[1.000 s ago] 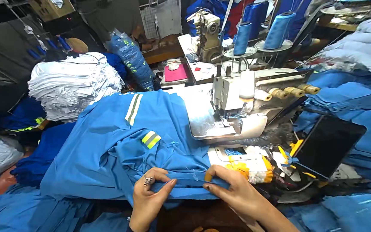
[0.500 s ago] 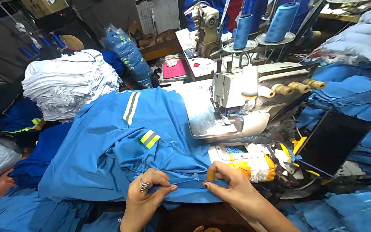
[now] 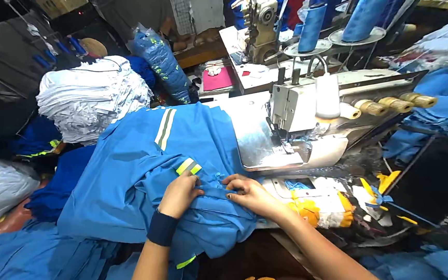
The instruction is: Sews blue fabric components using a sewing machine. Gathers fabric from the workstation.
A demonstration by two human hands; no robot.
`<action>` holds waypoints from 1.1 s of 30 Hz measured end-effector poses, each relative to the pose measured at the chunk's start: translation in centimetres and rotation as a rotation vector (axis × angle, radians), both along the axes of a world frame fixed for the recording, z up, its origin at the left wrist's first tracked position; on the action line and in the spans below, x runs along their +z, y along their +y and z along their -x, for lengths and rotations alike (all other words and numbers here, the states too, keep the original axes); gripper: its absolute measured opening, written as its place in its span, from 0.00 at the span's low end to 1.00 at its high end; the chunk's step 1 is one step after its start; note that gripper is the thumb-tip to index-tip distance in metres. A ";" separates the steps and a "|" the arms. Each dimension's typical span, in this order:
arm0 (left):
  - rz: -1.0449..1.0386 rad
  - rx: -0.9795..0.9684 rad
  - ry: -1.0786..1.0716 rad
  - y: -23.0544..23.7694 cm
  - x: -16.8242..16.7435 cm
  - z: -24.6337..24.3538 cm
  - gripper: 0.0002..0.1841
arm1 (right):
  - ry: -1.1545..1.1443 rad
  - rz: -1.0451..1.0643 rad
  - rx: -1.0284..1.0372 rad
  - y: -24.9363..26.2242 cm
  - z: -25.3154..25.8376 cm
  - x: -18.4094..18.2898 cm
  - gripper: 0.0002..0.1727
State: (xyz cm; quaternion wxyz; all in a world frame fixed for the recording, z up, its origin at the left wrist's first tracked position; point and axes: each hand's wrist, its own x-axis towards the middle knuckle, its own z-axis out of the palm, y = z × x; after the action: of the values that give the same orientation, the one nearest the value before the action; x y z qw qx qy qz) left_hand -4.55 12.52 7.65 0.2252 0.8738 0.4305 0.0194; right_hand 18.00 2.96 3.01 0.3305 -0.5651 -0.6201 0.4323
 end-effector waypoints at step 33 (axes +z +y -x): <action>-0.310 0.072 -0.751 0.0 4.1 -15.8 0.10 | 0.126 -0.244 -0.544 -6.6 -7.1 3.9 0.13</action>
State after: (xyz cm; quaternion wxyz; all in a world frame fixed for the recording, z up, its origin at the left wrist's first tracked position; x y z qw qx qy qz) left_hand 11.24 12.48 11.79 0.2316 0.8141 0.3405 0.4095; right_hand 25.08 -3.60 6.92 0.5374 -0.6387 -0.4717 0.2843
